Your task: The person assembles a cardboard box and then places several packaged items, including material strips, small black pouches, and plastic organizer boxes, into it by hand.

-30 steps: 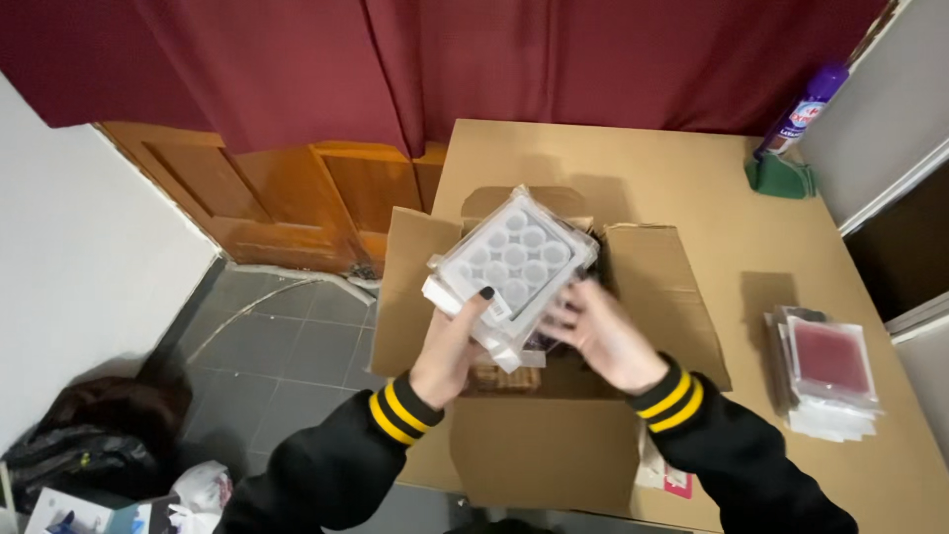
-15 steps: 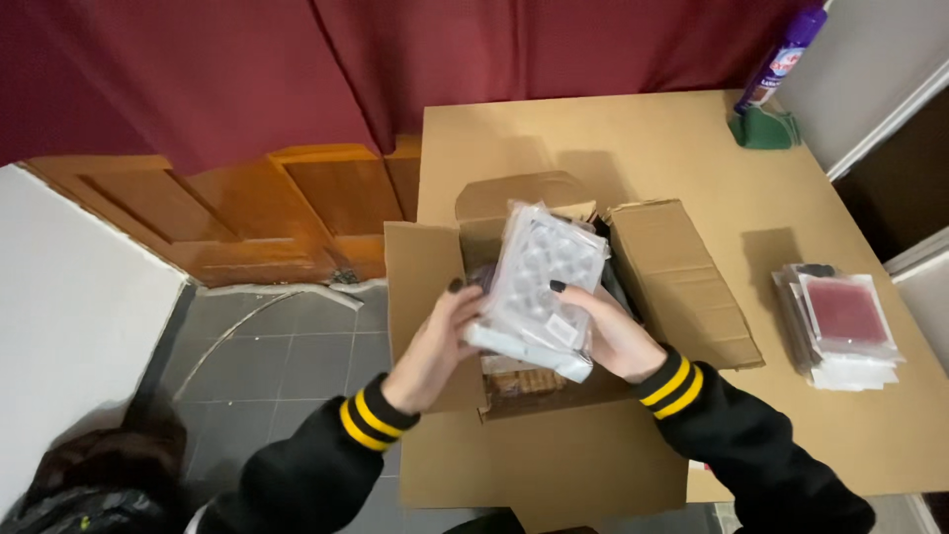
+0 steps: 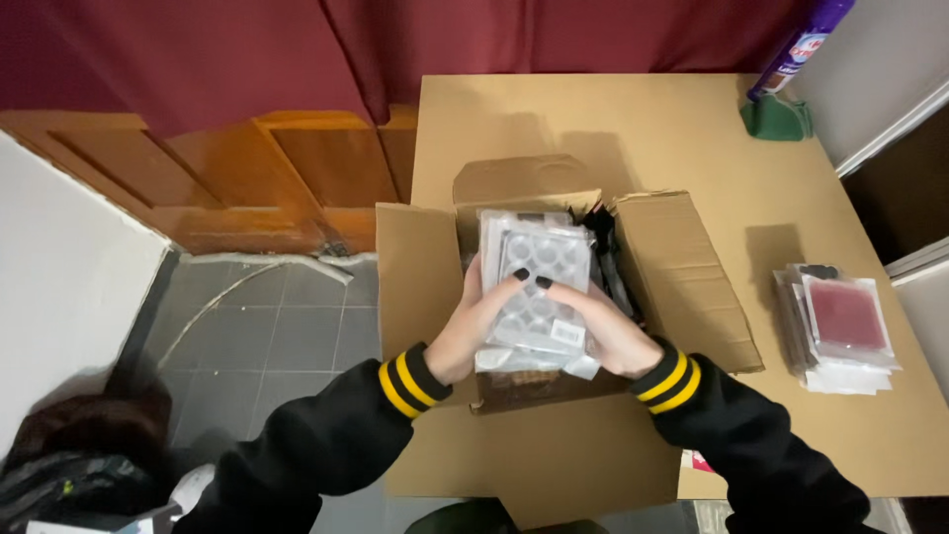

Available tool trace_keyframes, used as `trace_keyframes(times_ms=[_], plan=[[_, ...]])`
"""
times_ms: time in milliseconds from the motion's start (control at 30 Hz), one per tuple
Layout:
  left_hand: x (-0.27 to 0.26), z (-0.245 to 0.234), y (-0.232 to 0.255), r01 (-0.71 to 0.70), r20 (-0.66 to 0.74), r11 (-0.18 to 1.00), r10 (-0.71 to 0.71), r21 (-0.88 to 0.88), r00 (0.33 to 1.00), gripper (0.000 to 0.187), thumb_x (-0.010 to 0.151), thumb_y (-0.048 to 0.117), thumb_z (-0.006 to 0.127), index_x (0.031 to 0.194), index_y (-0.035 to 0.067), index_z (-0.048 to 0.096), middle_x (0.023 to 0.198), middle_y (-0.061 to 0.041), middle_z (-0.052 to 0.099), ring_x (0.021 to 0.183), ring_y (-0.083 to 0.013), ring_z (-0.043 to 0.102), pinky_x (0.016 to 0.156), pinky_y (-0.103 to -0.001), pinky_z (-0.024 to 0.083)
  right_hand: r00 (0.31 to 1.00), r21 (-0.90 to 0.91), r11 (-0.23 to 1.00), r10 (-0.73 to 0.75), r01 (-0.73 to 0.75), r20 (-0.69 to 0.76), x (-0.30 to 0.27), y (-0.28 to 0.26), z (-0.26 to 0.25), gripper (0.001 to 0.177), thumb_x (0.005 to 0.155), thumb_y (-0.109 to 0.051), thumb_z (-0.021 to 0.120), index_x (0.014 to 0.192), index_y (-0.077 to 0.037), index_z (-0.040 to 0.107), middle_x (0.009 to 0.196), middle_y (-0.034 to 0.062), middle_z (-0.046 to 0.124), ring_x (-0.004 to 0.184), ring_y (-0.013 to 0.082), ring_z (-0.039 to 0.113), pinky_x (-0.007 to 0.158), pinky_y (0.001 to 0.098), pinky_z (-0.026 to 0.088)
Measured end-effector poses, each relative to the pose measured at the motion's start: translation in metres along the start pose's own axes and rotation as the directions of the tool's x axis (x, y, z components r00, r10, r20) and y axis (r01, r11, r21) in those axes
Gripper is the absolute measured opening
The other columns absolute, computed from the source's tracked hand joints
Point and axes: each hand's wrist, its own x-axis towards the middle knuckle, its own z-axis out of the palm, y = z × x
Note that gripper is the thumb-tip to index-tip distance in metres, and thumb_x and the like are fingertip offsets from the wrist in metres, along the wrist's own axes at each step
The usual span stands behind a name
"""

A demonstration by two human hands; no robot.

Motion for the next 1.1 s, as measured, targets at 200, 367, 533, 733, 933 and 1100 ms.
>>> trace_keyframes(times_ms=[200,367,533,733,933,1100], plan=[[0.028,-0.047,-0.037,-0.108,0.066,0.949,0.093,0.296,0.993,0.092,0.102,0.059,0.044,0.159,-0.006,0.012,0.159,-0.039,0.022,0.15,-0.052,0.02,0.122,-0.061,0.017,0.999,0.023,0.999,-0.049,0.049,0.008,0.044,-0.007,-0.021,0.08,0.079,-0.023,0.08,0.15,-0.013,0.046,0.123,0.0153,0.063,0.108,0.0313,0.067,0.086,0.0577,0.056],[0.047,-0.103,-0.101,-0.275,0.13,0.443,0.33,0.853,0.935,0.052,0.104,0.028,0.051,0.147,-0.001,0.044,0.139,-0.028,0.049,0.137,-0.0477,0.047,0.115,-0.057,0.035,0.999,0.0,0.999,-0.036,0.036,0.012,0.095,0.006,-0.026,0.078,0.078,-0.021,0.083,0.148,-0.014,0.048,0.125,0.0139,0.063,0.109,0.0287,0.067,0.088,0.0541,0.057],[0.051,-0.119,-0.14,-0.18,0.131,0.113,0.347,0.977,0.929,0.063,0.09,0.023,0.063,0.148,0.007,0.044,0.149,-0.017,0.04,0.146,-0.0455,0.034,0.118,-0.065,0.025,0.999,-0.045,0.999,-0.009,0.011,0.045,0.106,0.029,0.002,0.083,0.079,-0.018,0.082,0.152,-0.014,0.044,0.134,0.0162,0.061,0.116,0.0289,0.067,0.091,0.0504,0.059],[0.037,-0.109,-0.135,-0.166,0.095,0.183,0.342,0.969,0.935,0.068,0.084,0.012,0.062,0.149,0.007,0.041,0.157,-0.018,0.03,0.149,-0.0455,0.027,0.119,-0.063,0.024,0.997,-0.098,0.995,-0.027,0.034,0.069,0.153,0.066,-0.004,0.082,0.077,-0.014,0.084,0.149,-0.011,0.045,0.134,0.0185,0.06,0.117,0.0323,0.066,0.092,0.0501,0.059],[0.037,-0.109,-0.148,-0.166,0.077,0.205,0.381,0.965,0.921,0.066,0.083,0.011,0.058,0.147,0.007,0.044,0.16,-0.018,0.027,0.15,-0.0448,0.026,0.121,-0.058,0.023,0.998,-0.314,0.949,-0.014,0.034,0.065,0.135,0.056,-0.006,0.085,0.083,-0.031,0.081,0.154,-0.009,0.041,0.155,0.0211,0.047,0.143,0.0358,0.046,0.115,0.0532,0.041],[0.034,-0.108,-0.148,-0.19,0.085,0.223,0.411,0.956,0.908,0.067,0.08,0.008,0.059,0.146,0.008,0.046,0.16,-0.019,0.026,0.151,-0.0446,0.024,0.12,-0.059,0.023,0.985,-0.575,0.801,-0.156,0.169,0.073,0.144,0.058,-0.018,0.093,0.084,-0.049,0.079,0.157,-0.007,0.038,0.156,0.0242,0.044,0.147,0.0411,0.038,0.12,0.0547,0.034]])
